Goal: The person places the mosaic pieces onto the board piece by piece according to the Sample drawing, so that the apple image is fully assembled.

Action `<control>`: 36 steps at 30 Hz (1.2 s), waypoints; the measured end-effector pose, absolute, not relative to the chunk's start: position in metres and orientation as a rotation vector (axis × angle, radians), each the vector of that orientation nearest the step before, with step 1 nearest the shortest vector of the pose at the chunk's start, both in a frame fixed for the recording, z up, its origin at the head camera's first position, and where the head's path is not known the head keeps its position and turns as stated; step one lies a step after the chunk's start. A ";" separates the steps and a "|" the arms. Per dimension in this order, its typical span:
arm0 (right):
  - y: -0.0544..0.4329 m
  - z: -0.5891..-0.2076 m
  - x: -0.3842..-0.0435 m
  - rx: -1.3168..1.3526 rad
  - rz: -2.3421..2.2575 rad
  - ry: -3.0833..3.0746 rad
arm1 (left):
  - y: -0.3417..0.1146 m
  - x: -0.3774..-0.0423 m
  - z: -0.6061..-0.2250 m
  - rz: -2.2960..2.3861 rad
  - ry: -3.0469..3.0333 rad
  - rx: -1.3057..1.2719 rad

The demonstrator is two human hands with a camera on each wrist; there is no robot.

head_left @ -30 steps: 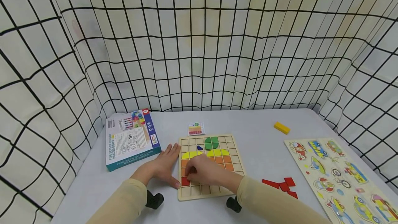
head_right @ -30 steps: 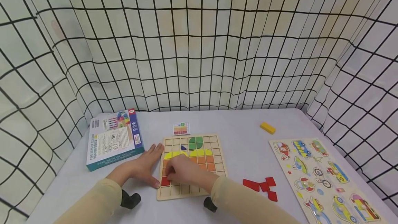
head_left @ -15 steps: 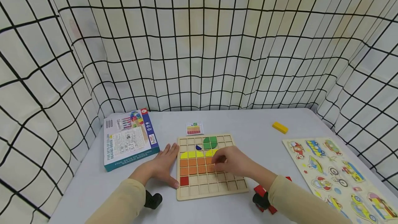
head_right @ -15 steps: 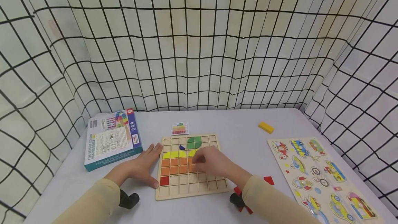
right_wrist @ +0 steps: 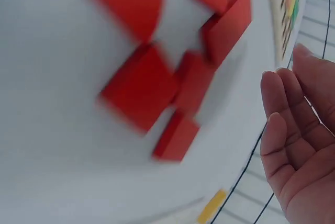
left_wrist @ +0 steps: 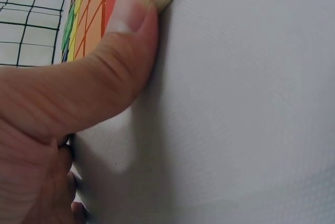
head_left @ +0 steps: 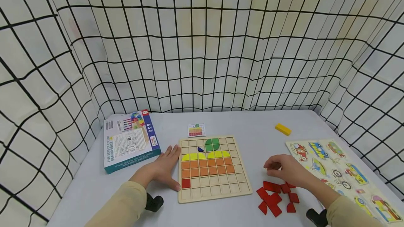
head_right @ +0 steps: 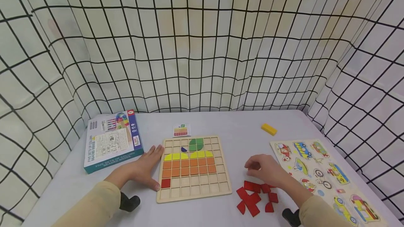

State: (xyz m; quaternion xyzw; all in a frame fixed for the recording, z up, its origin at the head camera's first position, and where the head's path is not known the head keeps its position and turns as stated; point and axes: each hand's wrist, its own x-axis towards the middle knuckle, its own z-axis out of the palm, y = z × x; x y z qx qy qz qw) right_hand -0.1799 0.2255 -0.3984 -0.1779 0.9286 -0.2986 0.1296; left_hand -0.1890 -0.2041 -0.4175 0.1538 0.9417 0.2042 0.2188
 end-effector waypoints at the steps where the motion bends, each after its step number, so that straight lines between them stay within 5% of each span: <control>1: 0.233 -0.400 -0.178 -0.484 -0.864 2.698 | -0.204 -0.189 -0.417 0.566 2.607 0.425; 12: 0.288 -0.414 -0.174 -0.284 -0.796 2.655 | -0.204 -0.189 -0.418 0.568 2.611 0.429; 36: 0.292 -0.416 -0.171 -0.245 -0.710 2.658 | -0.204 -0.187 -0.414 0.572 2.613 0.431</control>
